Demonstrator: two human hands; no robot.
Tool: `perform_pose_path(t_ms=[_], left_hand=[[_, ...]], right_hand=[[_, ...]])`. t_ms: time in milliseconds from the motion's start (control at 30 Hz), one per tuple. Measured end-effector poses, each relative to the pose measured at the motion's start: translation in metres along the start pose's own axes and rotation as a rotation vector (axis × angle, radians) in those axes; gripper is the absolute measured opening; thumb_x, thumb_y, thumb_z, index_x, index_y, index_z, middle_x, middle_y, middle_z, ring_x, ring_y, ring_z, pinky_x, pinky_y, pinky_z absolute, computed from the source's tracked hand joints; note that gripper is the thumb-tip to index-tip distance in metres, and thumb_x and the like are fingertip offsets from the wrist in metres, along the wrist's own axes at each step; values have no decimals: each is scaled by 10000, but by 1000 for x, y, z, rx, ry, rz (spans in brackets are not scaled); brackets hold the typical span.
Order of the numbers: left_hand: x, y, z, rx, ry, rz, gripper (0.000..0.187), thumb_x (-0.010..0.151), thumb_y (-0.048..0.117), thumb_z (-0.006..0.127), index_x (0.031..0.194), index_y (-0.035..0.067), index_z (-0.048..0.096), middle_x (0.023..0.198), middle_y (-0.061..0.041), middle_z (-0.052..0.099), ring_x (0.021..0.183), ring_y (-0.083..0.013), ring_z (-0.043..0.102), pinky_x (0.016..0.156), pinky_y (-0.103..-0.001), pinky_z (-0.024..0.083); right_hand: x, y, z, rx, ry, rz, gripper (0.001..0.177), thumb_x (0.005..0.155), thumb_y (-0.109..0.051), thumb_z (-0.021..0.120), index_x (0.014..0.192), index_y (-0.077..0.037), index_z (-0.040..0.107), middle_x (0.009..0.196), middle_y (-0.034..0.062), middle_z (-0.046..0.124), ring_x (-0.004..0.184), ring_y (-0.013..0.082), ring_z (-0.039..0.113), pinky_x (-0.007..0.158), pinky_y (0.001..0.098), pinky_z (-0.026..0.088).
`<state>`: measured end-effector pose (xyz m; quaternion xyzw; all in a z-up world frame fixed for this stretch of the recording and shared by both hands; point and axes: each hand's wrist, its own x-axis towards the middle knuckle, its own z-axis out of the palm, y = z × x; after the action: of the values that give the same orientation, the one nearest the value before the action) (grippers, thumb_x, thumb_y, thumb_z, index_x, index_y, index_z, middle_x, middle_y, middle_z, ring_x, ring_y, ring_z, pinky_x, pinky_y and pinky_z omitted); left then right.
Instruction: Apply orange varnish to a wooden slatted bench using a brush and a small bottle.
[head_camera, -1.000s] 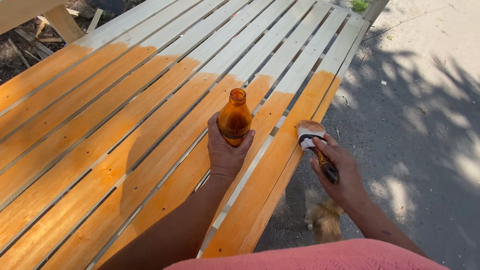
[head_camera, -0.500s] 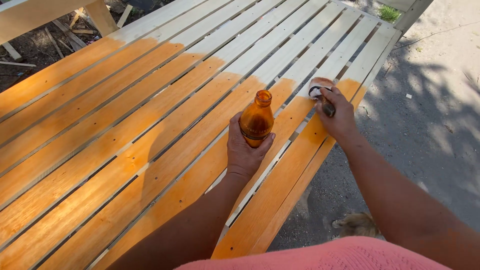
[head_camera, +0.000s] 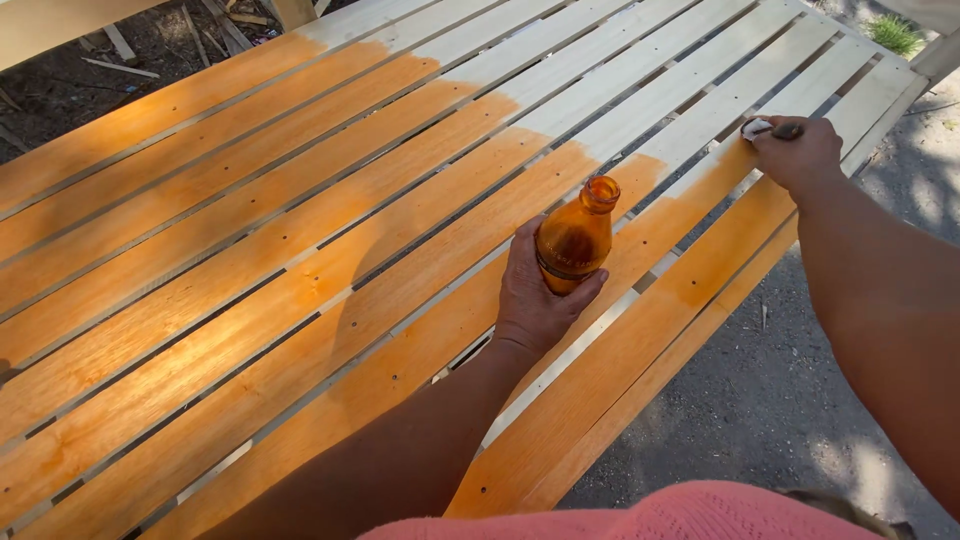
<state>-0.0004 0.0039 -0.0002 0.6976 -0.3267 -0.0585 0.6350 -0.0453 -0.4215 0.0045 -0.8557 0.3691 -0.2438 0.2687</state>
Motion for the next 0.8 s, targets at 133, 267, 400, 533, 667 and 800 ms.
perform_pose_path(t_ms=[133,267,400,533,667,800], left_hand=[[5,-2,2,-26,-17,14,814,827,284,857,1434,103,345,1334,-152,543,1255,-284,622,1071,-409,542],[6,0,4,57,-3,20,830,818,281,869,1429,98,337,1330,-164,510,1253,-304,600,1062,-415,528],[0,0,1,44,-17,-11,788,822,291,856,1404,114,356,1322,-149,527,1251,-287,624,1064,-403,544],[0,3,-1,20,-35,-9,774,857,297,834,1421,130,330,1347,-144,514,1279,-284,606,1080,-395,540],[1,6,1,-5,-47,-6,759,855,291,829,1411,129,338,1347,-146,521,1274,-282,610,1083,-394,545],[0,4,-1,28,-34,16,778,848,291,841,1414,114,337,1334,-162,515,1271,-285,602,1072,-402,534]], right_hand=[[-77,-36,14,-135,-18,-39,432,917,-262,795,1329,-153,726,1133,163,739,1015,287,728,901,382,567],[-196,-93,14,37,-124,-321,488,902,-166,748,1382,-144,659,1508,195,548,1353,330,557,1067,401,483],[-190,-74,25,165,-98,-397,422,954,-128,723,1370,-78,677,1510,233,543,1402,336,541,1097,408,475],[-74,-49,21,73,2,-145,380,957,-168,723,1330,-95,707,1235,178,718,1095,258,707,953,370,563],[-78,-48,19,35,-14,-39,388,953,-182,726,1331,-99,717,1075,162,749,962,245,738,853,389,581],[-215,-94,25,102,-121,-349,470,919,-161,727,1381,-116,658,1519,231,521,1350,342,592,1074,389,510]])
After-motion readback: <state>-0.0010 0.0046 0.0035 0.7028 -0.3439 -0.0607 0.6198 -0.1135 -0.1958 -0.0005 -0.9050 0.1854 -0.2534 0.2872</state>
